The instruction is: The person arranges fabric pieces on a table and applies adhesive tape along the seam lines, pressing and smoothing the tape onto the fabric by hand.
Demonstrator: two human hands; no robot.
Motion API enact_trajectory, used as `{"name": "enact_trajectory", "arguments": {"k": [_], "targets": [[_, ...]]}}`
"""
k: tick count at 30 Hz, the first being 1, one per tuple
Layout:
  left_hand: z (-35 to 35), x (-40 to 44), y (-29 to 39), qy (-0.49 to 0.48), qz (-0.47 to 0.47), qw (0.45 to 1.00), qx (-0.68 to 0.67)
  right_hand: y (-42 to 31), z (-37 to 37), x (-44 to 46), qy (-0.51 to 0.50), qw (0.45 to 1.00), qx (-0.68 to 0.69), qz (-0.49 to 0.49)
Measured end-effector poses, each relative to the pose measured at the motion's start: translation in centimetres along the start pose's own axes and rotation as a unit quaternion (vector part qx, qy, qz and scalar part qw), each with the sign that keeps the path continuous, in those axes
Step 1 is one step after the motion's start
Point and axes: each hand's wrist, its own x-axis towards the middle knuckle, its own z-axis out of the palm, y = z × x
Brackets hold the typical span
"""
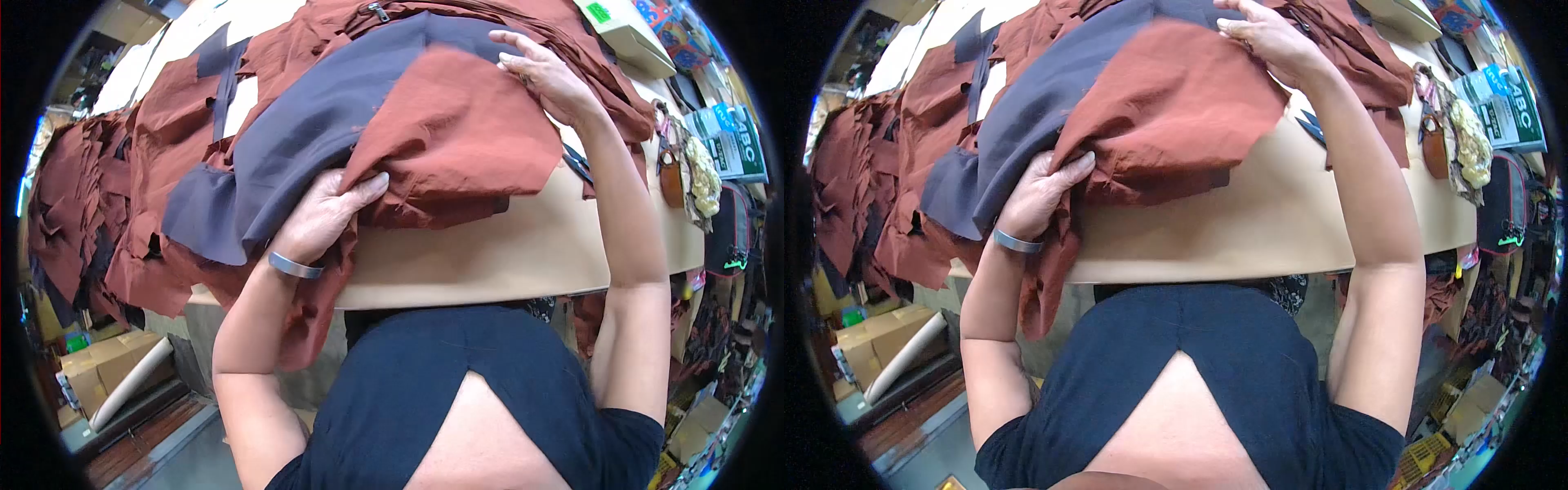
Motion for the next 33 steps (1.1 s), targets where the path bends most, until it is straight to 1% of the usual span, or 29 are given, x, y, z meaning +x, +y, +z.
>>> {"name": "enact_trajectory", "arguments": {"k": [2,4,6,7,8,9,11,12,15,16,17,18,19,21,22,23,25,27,28,29,30,31,32,33], "targets": [[-0.2,-0.1,0.9,-0.008,-0.031,0.999,-0.031,0.5,-0.1,-0.2,-0.033,0.999,0.005,0.011],[-0.2,-0.2,1.3,-0.020,-0.053,0.998,-0.022,0.8,-0.1,0.0,-0.051,0.999,0.016,0.008],[0.1,-0.3,1.7,-0.032,-0.067,0.997,-0.011,1.0,-0.1,0.9,-0.004,0.998,-0.022,-0.051],[0.5,-0.3,1.7,-0.028,-0.047,0.998,-0.020,1.2,-0.2,1.4,0.022,0.996,-0.042,-0.080],[1.0,-0.3,1.6,-0.024,-0.028,0.999,-0.030,1.4,-0.5,2.0,0.003,0.994,0.000,-0.105],[1.4,-0.3,1.6,-0.020,-0.009,0.999,-0.040,0.8,-0.8,2.1,-0.036,0.997,0.041,-0.059],[2.0,-0.4,2.0,-0.012,-0.001,0.999,-0.031,0.8,0.3,2.8,-0.001,0.991,0.024,-0.128],[2.1,-0.4,2.2,-0.006,0.003,1.000,-0.026,0.3,0.8,2.9,0.013,0.991,-0.016,-0.129],[1.7,0.1,1.2,-0.019,-0.022,0.998,0.049,-1.8,2.2,2.3,0.051,0.983,-0.135,-0.116],[1.9,0.0,1.3,-0.030,-0.008,0.998,0.053,-2.5,2.7,1.8,0.064,0.977,-0.175,-0.102],[2.0,0.1,0.9,-0.026,0.003,0.999,0.046,-1.6,2.7,1.9,0.096,0.953,-0.233,-0.168],[2.2,0.3,0.7,-0.032,0.009,0.999,0.006,-0.8,2.7,2.1,0.137,0.919,-0.291,-0.229],[2.5,0.3,0.6,-0.039,0.014,0.999,-0.035,-0.1,2.8,2.1,0.145,0.919,-0.289,-0.225],[3.5,-0.4,0.1,-0.062,0.072,0.995,-0.028,0.8,3.1,2.1,0.161,0.920,-0.283,-0.216],[4.2,-1.2,1.4,-0.056,0.047,0.997,0.024,1.5,3.4,1.9,0.163,0.911,-0.317,-0.209],[4.3,-1.1,1.2,-0.072,0.029,0.997,0.001,2.4,3.3,1.5,0.119,0.913,-0.261,-0.290],[3.5,-0.4,0.4,-0.085,0.028,0.996,0.001,1.4,4.8,-0.1,0.178,0.906,-0.263,-0.281],[3.4,-0.6,-0.4,-0.050,0.055,0.997,-0.002,1.2,4.0,-0.8,0.130,0.915,-0.274,-0.267],[3.5,-0.8,-0.7,-0.028,0.066,0.997,-0.004,1.6,3.0,-0.8,0.097,0.903,-0.307,-0.284],[3.9,-1.2,-1.0,-0.074,0.058,0.996,-0.004,1.9,2.3,-0.4,0.065,0.889,-0.339,-0.301],[4.3,-1.0,-2.2,-0.115,0.052,0.992,0.018,1.0,1.9,-0.2,0.046,0.930,-0.319,-0.177],[5.2,-1.0,-3.1,-0.149,0.124,0.977,0.084,-0.5,2.0,0.2,0.030,0.952,-0.301,-0.049],[6.6,-1.5,-4.5,-0.112,0.145,0.968,0.171,-1.3,3.2,0.9,0.099,0.886,-0.415,-0.184],[7.3,-1.8,-3.6,-0.192,0.157,0.964,0.099,-3.4,4.8,1.2,0.107,0.876,-0.416,-0.218]]}}
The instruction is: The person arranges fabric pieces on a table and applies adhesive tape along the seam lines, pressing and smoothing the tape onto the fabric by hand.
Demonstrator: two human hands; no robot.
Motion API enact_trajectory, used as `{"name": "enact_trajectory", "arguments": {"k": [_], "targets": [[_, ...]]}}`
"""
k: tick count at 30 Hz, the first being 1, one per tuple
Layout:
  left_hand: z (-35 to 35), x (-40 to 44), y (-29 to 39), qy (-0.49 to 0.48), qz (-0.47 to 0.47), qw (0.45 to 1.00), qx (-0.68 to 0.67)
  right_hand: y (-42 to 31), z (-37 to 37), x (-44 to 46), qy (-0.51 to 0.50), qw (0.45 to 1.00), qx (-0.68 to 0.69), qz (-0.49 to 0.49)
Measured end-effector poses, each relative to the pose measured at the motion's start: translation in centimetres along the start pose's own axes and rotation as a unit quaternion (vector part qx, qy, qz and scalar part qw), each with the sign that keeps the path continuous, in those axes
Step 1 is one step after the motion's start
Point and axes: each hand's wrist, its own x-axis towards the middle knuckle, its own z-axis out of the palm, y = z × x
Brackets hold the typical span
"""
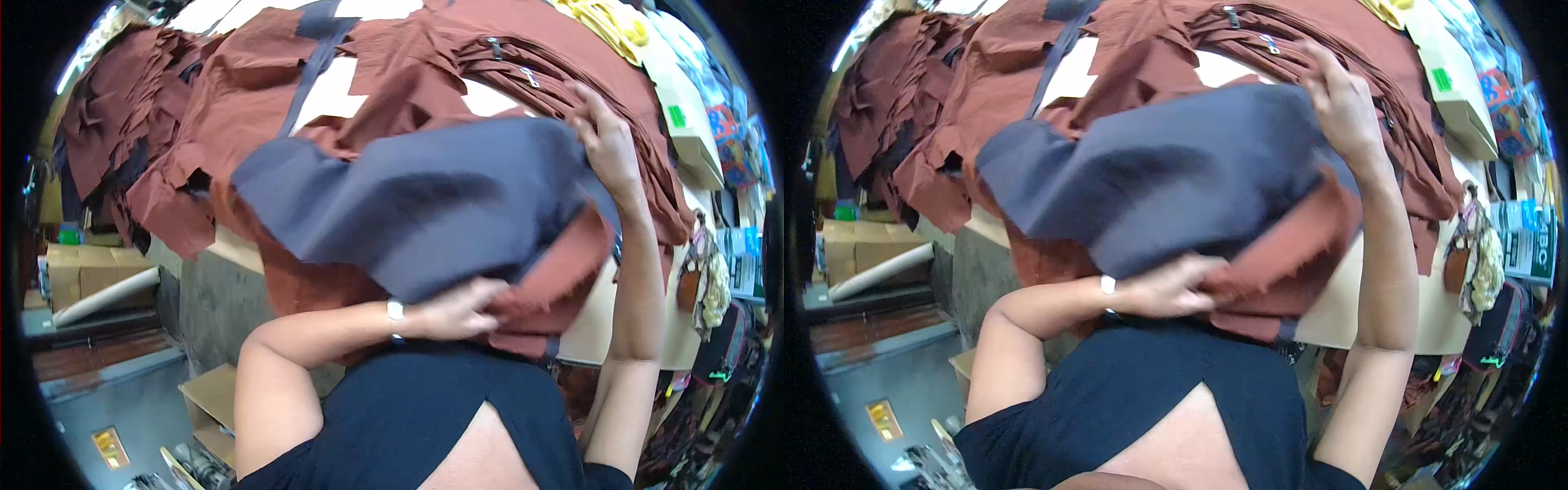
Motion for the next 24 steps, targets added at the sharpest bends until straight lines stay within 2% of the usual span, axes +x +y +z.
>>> {"name": "enact_trajectory", "arguments": {"k": [1,2,4,6,7,8,10,11,12,14,16,17,18,19,20,21,22,23,24], "targets": [[1.3,0.5,-0.7,-0.030,0.039,0.998,-0.029,-2.6,0.5,1.1,-0.007,0.998,0.032,-0.048],[2.2,0.8,-0.4,-0.041,0.032,0.998,-0.027,-5.0,1.7,2.0,-0.011,0.994,0.063,-0.092],[3.3,1.6,-0.7,-0.074,0.028,0.997,-0.020,-8.7,5.4,3.4,-0.041,0.966,0.026,-0.254],[3.3,2.0,-0.2,-0.122,0.022,0.990,-0.059,-12.3,9.7,3.7,-0.068,0.957,0.011,-0.282],[3.3,2.2,0.0,-0.145,0.020,0.986,-0.078,-12.5,12.8,3.5,-0.017,0.951,-0.039,-0.307],[4.2,2.0,-1.6,-0.106,0.061,0.992,-0.023,-12.3,15.5,3.2,0.035,0.939,-0.089,-0.331],[2.9,2.1,0.5,-0.193,-0.038,0.980,0.032,-12.7,17.4,2.6,-0.165,0.967,0.015,-0.195],[2.7,1.9,0.4,-0.186,-0.028,0.982,0.022,-12.6,17.6,2.3,-0.163,0.961,-0.015,-0.222],[2.6,1.6,0.2,-0.180,-0.018,0.984,0.010,-13.2,16.0,2.2,-0.217,0.961,0.069,-0.160],[1.7,0.4,0.3,-0.158,0.012,0.987,0.023,-12.6,13.0,2.9,-0.176,0.977,0.033,-0.113],[-1.3,-1.6,1.9,-0.132,0.056,0.987,0.077,-9.5,7.3,4.2,-0.015,0.994,0.046,-0.095],[-3.5,-3.0,3.6,-0.132,0.015,0.963,0.233,-6.1,4.6,5.0,0.054,0.990,-0.015,-0.127],[-6.2,-3.6,6.7,-0.163,-0.050,0.922,0.348,-5.3,0.3,3.7,0.077,0.993,-0.047,-0.072],[-7.9,-5.6,7.4,-0.066,-0.065,0.894,0.438,-4.3,-3.0,1.9,0.143,0.980,-0.099,-0.093],[-10.0,-7.3,7.4,0.044,-0.059,0.898,0.433,-3.9,-5.4,0.1,0.206,0.960,-0.152,-0.116],[-12.0,-8.1,8.1,0.150,-0.040,0.800,0.579,-4.3,-6.7,-1.7,0.228,0.964,-0.108,-0.085],[-14.4,-8.3,8.9,0.214,0.020,0.741,0.636,-4.7,-7.6,-3.9,0.249,0.965,-0.062,-0.051],[-16.1,-8.6,9.3,0.275,-0.035,0.706,0.652,-4.8,-7.2,-6.3,0.245,0.969,-0.018,0.003],[-18.0,-8.3,9.2,0.322,-0.020,0.681,0.657,-3.6,-6.4,-8.5,0.199,0.980,0.012,-0.020]]}}
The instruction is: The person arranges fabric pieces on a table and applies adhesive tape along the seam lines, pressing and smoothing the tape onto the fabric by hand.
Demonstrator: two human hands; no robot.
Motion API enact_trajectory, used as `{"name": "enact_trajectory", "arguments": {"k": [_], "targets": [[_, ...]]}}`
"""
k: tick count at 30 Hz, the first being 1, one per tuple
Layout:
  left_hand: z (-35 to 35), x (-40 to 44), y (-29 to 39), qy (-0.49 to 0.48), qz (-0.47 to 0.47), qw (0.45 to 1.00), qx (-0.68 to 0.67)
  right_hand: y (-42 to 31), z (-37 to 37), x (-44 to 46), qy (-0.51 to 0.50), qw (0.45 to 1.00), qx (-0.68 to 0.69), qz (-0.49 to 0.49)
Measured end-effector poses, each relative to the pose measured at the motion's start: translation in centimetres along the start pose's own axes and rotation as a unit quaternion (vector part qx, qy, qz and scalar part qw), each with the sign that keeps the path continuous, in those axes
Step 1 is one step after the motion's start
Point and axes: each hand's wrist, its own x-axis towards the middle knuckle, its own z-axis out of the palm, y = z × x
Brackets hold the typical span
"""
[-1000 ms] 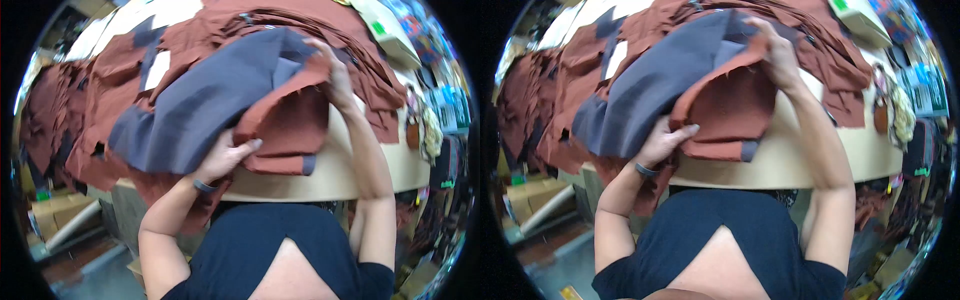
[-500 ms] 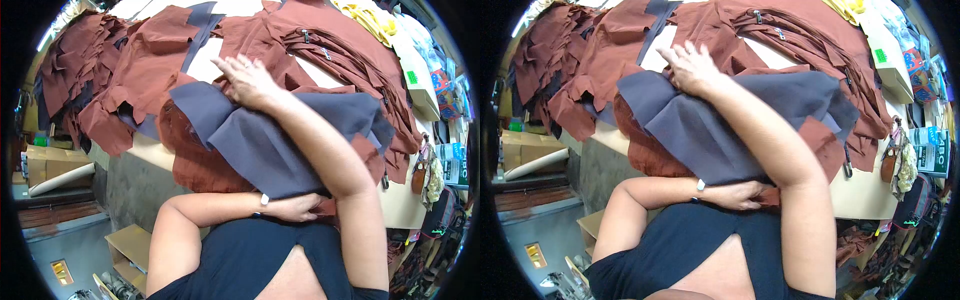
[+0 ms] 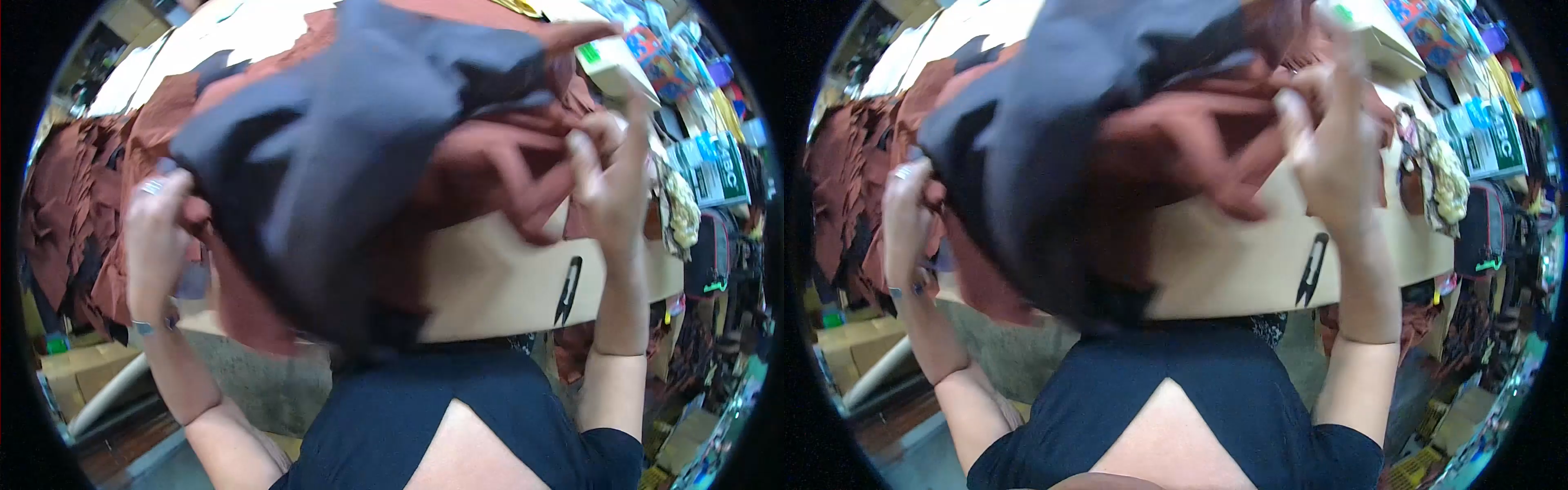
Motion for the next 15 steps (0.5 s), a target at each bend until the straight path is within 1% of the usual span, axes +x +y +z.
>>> {"name": "enact_trajectory", "arguments": {"k": [1,2,3,4,6,7,8,10,12,14,15], "targets": [[0.2,1.3,-2.8,-0.045,-0.035,0.998,0.041,-0.1,0.4,-2.4,-0.013,1.000,-0.002,-0.003],[0.4,2.2,-3.9,-0.006,0.010,0.992,0.127,-0.9,0.9,-4.1,-0.050,0.998,0.023,0.018],[0.7,3.4,-5.1,-0.024,0.021,0.993,0.116,-1.4,0.8,-5.8,-0.104,0.993,0.011,0.052],[0.8,4.3,-5.5,-0.046,0.032,0.993,0.105,-1.6,1.0,-7.2,-0.109,0.988,0.044,0.100],[0.9,4.7,-4.2,0.018,0.054,0.989,0.138,-1.4,0.3,-8.9,-0.141,0.983,0.048,0.105],[0.8,4.7,-2.5,0.027,0.064,0.993,0.092,-0.8,0.0,-9.3,-0.120,0.986,0.047,0.104],[1.0,4.5,-0.1,0.029,0.100,0.994,0.043,0.1,-0.5,-9.7,-0.103,0.986,0.034,0.130],[1.6,3.7,5.7,0.029,0.167,0.984,-0.060,1.9,-0.7,-10.3,-0.025,0.993,0.010,0.112],[3.0,2.4,10.2,-0.001,0.209,0.970,-0.125,4.3,-0.4,-12.2,-0.035,0.991,-0.112,0.068],[4.9,1.7,13.0,-0.038,0.255,0.960,-0.112,4.7,-0.3,-12.6,-0.056,0.983,-0.173,0.020],[6.0,1.5,13.8,-0.053,0.260,0.954,-0.140,4.8,-0.3,-12.4,-0.070,0.976,-0.205,-0.022]]}}
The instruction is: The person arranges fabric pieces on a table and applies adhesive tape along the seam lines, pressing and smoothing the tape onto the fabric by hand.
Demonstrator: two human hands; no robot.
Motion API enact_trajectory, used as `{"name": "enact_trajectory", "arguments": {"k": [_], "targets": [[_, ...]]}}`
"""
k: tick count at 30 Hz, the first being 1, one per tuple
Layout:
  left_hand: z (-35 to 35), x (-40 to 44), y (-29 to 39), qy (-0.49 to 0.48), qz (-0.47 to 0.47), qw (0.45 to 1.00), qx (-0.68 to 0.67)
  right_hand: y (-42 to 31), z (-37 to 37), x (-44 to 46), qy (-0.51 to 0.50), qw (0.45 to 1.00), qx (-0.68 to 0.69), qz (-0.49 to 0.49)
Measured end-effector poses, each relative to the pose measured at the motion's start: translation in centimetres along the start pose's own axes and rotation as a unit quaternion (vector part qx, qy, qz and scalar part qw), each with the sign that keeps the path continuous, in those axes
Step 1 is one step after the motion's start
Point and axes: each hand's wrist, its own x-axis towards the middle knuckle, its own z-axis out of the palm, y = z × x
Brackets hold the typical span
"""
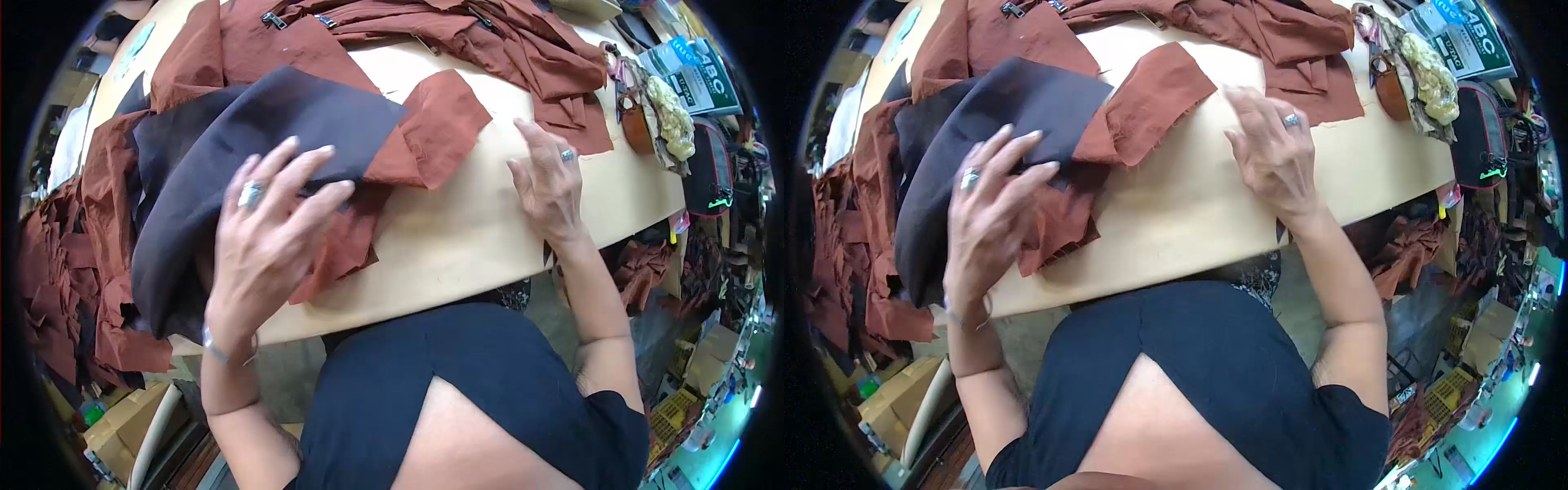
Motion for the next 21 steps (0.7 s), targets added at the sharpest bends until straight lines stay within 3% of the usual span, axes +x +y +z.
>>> {"name": "enact_trajectory", "arguments": {"k": [5,7,8,12,14,17,18,19,21], "targets": [[4.5,1.3,-0.5,-0.026,-0.037,0.999,-0.018,5.2,1.0,4.5,0.039,0.969,-0.134,-0.205],[5.6,1.4,-1.3,-0.027,-0.098,0.993,-0.060,8.2,0.9,6.6,0.032,0.938,-0.268,-0.215],[5.9,1.5,-1.6,-0.026,-0.131,0.988,-0.079,8.3,1.2,7.5,0.053,0.949,-0.244,-0.195],[6.3,1.6,-2.2,-0.039,-0.114,0.991,-0.067,1.0,2.6,10.0,-0.049,0.986,0.010,-0.158],[6.2,1.6,-2.1,-0.040,-0.111,0.990,-0.073,0.2,5.1,10.4,-0.023,0.982,0.092,-0.166],[6.1,1.2,-2.4,-0.027,-0.116,0.987,-0.110,0.6,4.0,10.9,-0.119,0.954,0.275,-0.018],[5.8,0.9,-2.5,-0.017,-0.123,0.984,-0.130,0.0,2.2,10.6,-0.096,0.970,0.223,-0.021],[5.6,0.6,-2.5,-0.007,-0.129,0.980,-0.151,-0.7,0.5,10.4,-0.127,0.947,0.290,0.050],[5.0,0.2,-3.0,0.019,-0.153,0.966,-0.208,-0.2,-2.2,9.7,-0.223,0.909,0.343,0.084]]}}
